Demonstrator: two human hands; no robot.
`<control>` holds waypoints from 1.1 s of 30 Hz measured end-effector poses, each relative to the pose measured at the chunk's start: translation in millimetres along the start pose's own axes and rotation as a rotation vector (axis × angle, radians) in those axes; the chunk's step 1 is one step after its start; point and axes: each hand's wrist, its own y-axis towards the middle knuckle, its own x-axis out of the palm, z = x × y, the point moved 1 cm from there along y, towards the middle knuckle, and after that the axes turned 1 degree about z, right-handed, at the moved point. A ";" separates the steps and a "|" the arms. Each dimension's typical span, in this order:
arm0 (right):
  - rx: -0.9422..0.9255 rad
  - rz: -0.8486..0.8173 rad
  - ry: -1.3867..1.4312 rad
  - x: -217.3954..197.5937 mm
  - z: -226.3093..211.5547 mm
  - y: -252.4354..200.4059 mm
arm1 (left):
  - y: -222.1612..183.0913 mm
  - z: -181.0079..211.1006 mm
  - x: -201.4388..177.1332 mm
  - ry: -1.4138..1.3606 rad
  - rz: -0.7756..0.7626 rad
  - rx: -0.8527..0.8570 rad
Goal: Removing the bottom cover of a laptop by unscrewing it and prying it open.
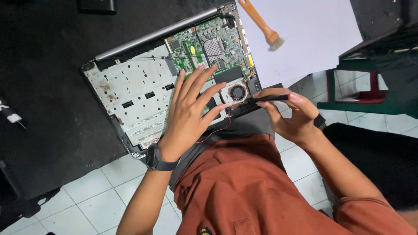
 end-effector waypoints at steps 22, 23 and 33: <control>-0.105 0.105 -0.071 6.5 0.4 0.6 | 0.2 -0.3 0.1 0.004 -0.005 -0.017; -0.037 0.008 0.008 3.2 -2.2 5.8 | 0.3 -0.2 0.0 0.008 -0.006 -0.019; -0.050 -0.044 0.059 3.6 4.1 0.0 | 0.8 -0.5 -0.2 0.001 0.008 -0.015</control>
